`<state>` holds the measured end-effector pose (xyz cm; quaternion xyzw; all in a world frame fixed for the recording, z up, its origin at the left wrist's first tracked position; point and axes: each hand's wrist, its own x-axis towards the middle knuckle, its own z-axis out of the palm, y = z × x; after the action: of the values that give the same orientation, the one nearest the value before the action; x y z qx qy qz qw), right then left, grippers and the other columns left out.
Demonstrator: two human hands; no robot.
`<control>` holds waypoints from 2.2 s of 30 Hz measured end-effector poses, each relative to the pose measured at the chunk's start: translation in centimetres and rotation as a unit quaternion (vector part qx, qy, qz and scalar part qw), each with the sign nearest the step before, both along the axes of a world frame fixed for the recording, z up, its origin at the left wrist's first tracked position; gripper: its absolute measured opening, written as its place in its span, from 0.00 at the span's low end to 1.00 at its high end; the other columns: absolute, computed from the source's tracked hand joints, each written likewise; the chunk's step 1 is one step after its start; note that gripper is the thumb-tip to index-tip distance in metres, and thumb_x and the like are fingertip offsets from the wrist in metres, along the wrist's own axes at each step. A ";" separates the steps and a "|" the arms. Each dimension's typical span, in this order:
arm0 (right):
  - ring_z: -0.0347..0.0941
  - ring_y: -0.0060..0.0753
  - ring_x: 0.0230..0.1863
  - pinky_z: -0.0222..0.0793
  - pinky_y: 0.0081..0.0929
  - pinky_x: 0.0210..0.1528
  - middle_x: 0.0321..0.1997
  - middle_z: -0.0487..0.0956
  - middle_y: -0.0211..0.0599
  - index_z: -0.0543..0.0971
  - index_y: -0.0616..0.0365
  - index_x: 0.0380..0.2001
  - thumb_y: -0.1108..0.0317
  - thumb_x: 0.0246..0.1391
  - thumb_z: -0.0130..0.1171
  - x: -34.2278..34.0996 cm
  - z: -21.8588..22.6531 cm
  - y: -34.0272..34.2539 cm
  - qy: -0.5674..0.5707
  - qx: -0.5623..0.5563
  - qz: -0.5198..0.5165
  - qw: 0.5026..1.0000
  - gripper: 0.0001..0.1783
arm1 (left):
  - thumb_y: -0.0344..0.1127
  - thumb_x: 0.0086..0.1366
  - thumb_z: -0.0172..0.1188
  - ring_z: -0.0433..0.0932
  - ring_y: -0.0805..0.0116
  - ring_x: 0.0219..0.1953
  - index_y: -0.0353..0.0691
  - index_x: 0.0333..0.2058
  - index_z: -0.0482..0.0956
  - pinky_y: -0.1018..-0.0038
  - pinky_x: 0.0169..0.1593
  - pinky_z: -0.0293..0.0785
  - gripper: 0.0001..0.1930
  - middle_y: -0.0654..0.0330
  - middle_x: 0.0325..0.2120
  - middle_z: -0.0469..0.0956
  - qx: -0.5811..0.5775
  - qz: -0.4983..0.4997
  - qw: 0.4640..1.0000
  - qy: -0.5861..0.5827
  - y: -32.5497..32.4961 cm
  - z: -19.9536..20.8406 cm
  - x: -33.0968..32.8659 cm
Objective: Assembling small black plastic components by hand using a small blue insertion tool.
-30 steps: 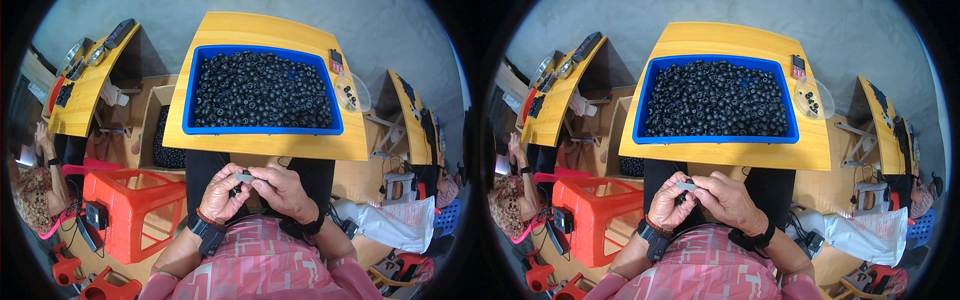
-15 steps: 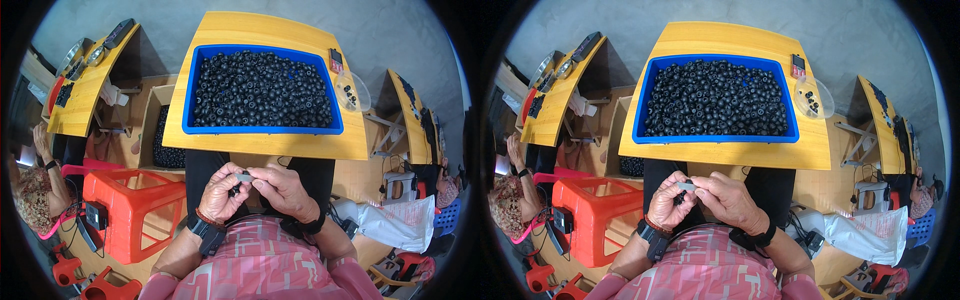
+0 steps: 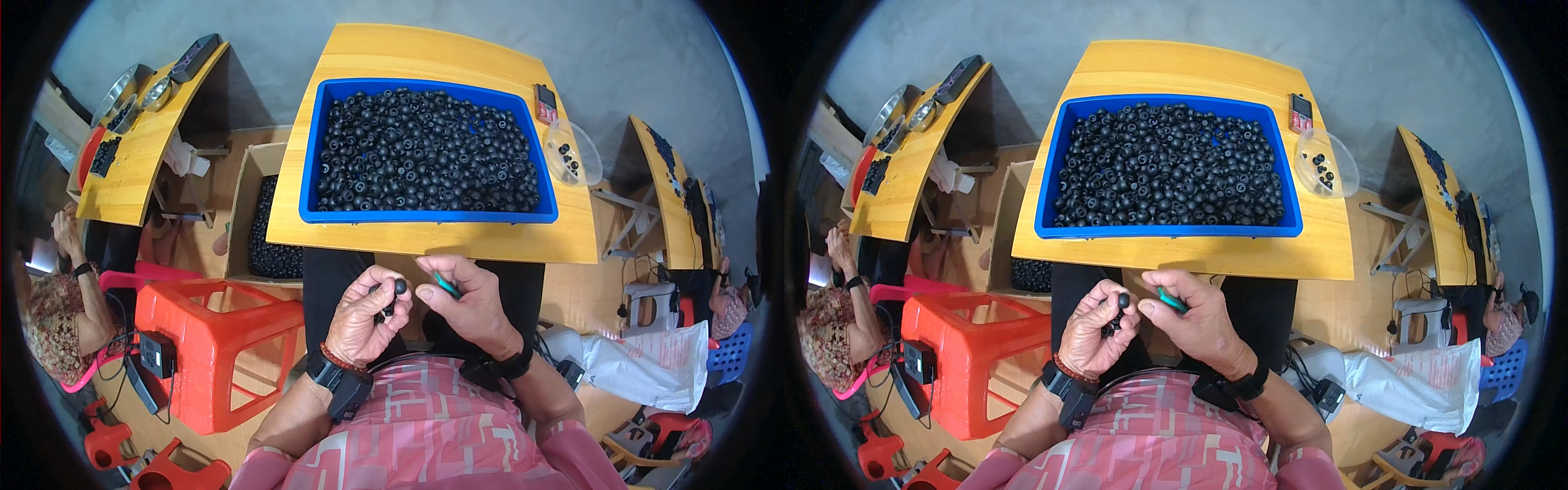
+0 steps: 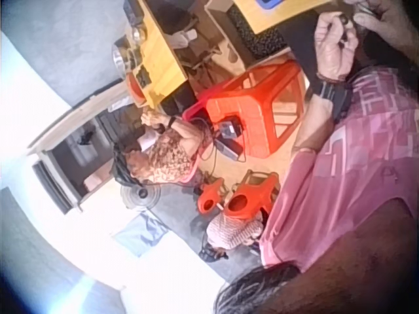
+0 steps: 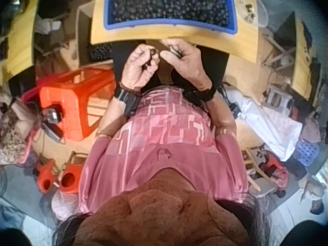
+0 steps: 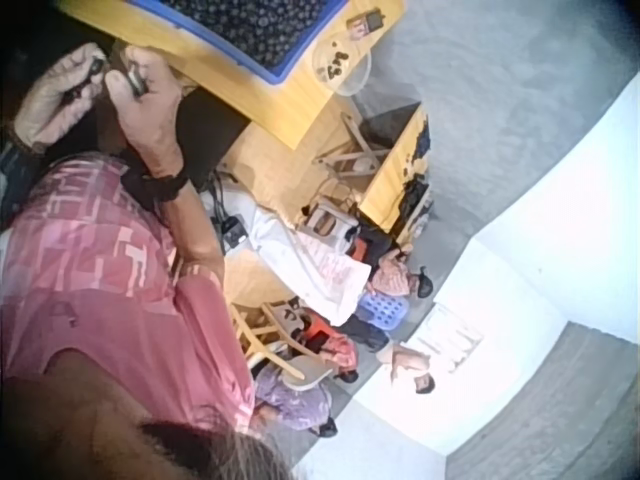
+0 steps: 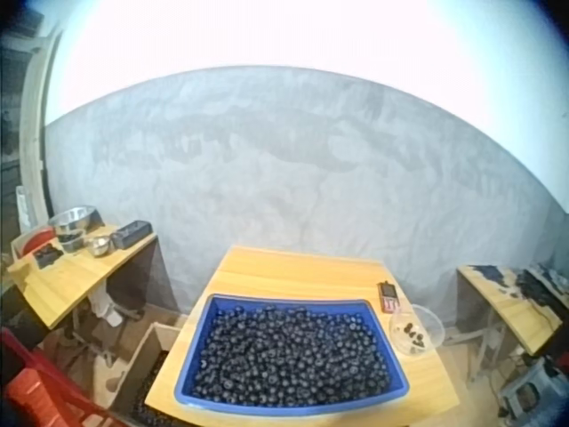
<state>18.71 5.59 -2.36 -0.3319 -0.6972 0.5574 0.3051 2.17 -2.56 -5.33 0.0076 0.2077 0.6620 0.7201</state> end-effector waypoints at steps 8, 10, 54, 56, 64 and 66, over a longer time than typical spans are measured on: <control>0.72 0.43 0.24 0.69 0.34 0.26 0.24 0.70 0.37 0.78 0.58 0.44 0.75 0.45 0.64 -1.6 1.1 -0.3 -0.069 0.293 0.041 0.953 0.19 | 0.30 0.69 0.56 0.76 0.76 0.31 0.38 0.40 0.76 0.82 0.34 0.75 0.03 0.61 0.33 0.77 -0.021 0.022 0.999 0.029 0.0 -0.4 0.1; 0.72 0.41 0.24 0.69 0.34 0.26 0.24 0.70 0.37 0.79 0.58 0.44 0.74 0.44 0.64 -1.6 0.9 -0.4 -0.082 0.328 0.047 0.940 0.19 | 0.29 0.69 0.56 0.76 0.77 0.30 0.39 0.39 0.76 0.83 0.33 0.74 0.02 0.61 0.32 0.78 0.024 0.027 0.999 0.030 0.1 -0.6 0.2; 0.77 0.19 0.38 0.73 0.19 0.41 0.36 0.82 0.32 0.81 0.60 0.40 0.78 0.50 0.64 -0.7 1.4 0.3 -0.004 0.042 0.051 0.998 0.12 | 0.22 0.65 0.56 0.79 0.69 0.36 0.34 0.43 0.75 0.77 0.41 0.81 0.08 0.54 0.36 0.78 0.020 -0.049 0.998 -0.045 0.0 -1.0 -0.8; 0.77 0.19 0.38 0.73 0.19 0.42 0.36 0.82 0.32 0.81 0.61 0.40 0.78 0.50 0.65 -0.7 1.4 0.2 -0.020 0.032 0.050 0.998 0.12 | 0.21 0.64 0.56 0.79 0.69 0.35 0.34 0.43 0.74 0.77 0.40 0.81 0.09 0.55 0.35 0.78 0.013 -0.046 0.998 -0.039 -0.1 -0.9 -0.9; 0.77 0.22 0.41 0.72 0.21 0.44 0.40 0.82 0.36 0.78 0.62 0.46 0.73 0.56 0.62 -0.2 0.7 0.2 -0.005 0.017 0.073 0.997 0.14 | 0.24 0.64 0.57 0.76 0.71 0.33 0.37 0.38 0.76 0.78 0.36 0.76 0.05 0.57 0.32 0.78 0.003 -0.030 0.999 -0.038 -0.1 -0.7 -0.8; 0.77 0.25 0.41 0.72 0.22 0.44 0.40 0.81 0.38 0.78 0.62 0.47 0.72 0.57 0.60 0.1 0.6 0.2 -0.007 0.044 0.071 0.996 0.14 | 0.24 0.64 0.57 0.76 0.71 0.33 0.37 0.38 0.76 0.78 0.36 0.76 0.05 0.57 0.33 0.78 0.010 -0.029 0.998 -0.050 0.0 -1.1 -0.8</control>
<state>18.81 5.79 -1.74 -0.2717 -0.7448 0.5444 0.2743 1.41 -2.56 -6.39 -0.0123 0.1648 0.6420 0.7487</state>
